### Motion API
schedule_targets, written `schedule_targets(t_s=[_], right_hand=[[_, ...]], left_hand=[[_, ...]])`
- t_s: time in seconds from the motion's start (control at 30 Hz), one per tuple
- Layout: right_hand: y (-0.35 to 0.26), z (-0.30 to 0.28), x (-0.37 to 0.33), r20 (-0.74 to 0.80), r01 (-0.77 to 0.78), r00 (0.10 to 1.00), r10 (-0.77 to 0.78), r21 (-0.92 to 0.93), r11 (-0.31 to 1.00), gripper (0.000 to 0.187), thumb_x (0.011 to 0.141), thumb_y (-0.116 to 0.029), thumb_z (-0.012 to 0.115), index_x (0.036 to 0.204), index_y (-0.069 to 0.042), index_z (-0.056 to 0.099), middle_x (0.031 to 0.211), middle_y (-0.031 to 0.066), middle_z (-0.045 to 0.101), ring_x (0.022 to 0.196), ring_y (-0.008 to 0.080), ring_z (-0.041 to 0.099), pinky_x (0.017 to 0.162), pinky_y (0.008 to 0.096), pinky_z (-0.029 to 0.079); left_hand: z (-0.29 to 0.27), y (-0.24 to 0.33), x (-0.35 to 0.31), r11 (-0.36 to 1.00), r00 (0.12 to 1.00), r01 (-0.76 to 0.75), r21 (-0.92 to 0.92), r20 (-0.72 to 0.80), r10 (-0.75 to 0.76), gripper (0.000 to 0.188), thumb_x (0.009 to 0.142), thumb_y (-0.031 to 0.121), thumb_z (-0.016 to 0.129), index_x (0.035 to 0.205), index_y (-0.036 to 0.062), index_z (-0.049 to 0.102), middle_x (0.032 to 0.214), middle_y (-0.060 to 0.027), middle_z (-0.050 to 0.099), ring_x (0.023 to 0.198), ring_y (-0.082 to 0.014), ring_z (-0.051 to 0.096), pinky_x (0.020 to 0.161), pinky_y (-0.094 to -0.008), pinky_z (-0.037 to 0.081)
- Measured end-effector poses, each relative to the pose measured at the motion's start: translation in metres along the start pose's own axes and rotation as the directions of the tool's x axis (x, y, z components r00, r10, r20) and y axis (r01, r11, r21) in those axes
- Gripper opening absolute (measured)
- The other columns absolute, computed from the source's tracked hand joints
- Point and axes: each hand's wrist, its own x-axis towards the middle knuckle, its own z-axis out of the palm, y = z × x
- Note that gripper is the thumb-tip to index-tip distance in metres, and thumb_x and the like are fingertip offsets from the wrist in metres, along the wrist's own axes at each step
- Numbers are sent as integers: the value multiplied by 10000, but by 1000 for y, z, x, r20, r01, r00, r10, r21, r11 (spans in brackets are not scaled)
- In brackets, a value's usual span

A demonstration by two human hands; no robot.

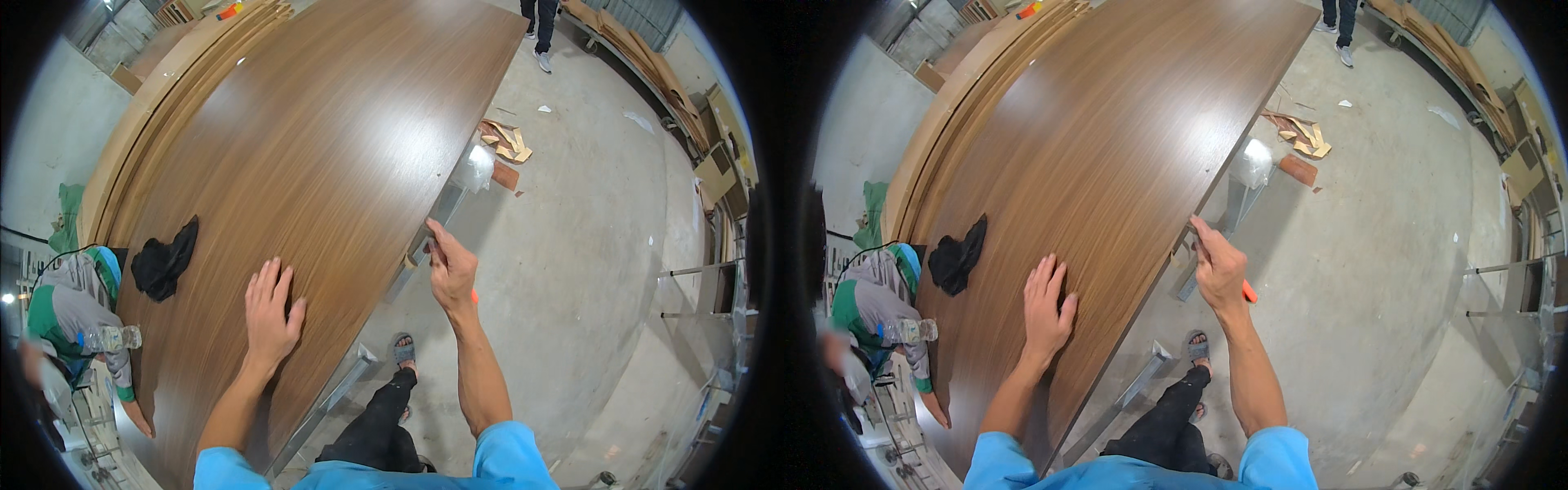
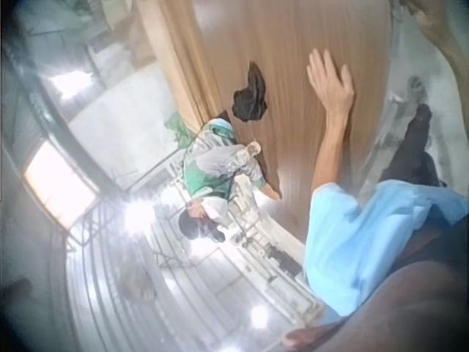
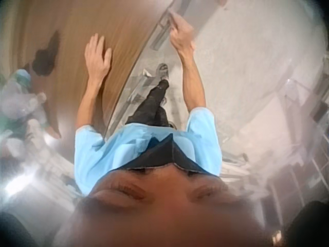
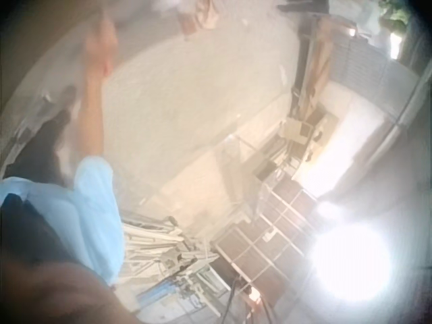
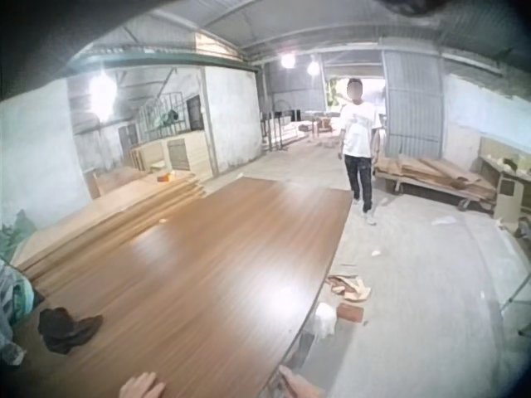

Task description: The person applies a substance to the edges of a wooden tabletop using a small brush and a cloth, then uses a utility knife to trim excess material from the edges. The person works along the length of the table, removing strips of material.

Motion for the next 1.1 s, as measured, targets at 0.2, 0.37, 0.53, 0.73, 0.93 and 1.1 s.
schedule_targets(t_s=[0.2,0.37,0.53,0.73,0.93,1.1], right_hand=[[41,-7,70,35,134,991,-130,-137,982,393,841,110,545,1174,-46,685,842,142,690,686,214,660,657,304,517],[73,-31,173,-47,255,949,-312,-470,845,435,779,84,552,1146,-102,694,897,134,702,755,281,686,660,365,524],[92,-33,194,-53,200,960,-275,-558,806,423,766,56,565,1139,-93,698,956,139,722,781,308,693,668,393,537],[43,-4,59,120,448,893,-433,-332,830,388,758,4,620,1121,-98,712,797,94,680,699,256,666,562,382,484],[-36,20,-74,353,464,837,-417,-56,884,423,679,-67,622,1088,-95,729,669,26,531,568,199,543,483,353,411],[8,11,1,164,442,891,-423,-111,890,461,731,9,620,1170,-116,685,745,37,596,627,203,600,554,363,509]], left_hand=[[-2,-2,-10,999,996,52,2,76,-52,529,863,212,609,1329,-23,525,1480,-238,443,1399,-411,379,1156,-564,256],[-3,2,1,1000,999,8,5,46,-8,529,844,196,607,1323,-14,532,1478,-235,448,1390,-408,392,1147,-562,266],[-6,3,-4,1000,999,16,10,48,-17,534,843,200,605,1328,-10,526,1476,-232,452,1381,-406,405,1139,-551,279],[-1,1,-7,999,999,20,43,43,-22,532,846,188,598,1335,-2,514,1476,-231,450,1380,-407,401,1143,-547,277],[-6,8,-4,999,999,19,30,45,-20,514,866,203,595,1331,0,517,1471,-227,450,1386,-400,395,1146,-544,276],[-6,7,-8,999,999,13,30,30,-14,502,880,208,591,1331,-2,520,1468,-220,458,1384,-390,405,1146,-532,281]])
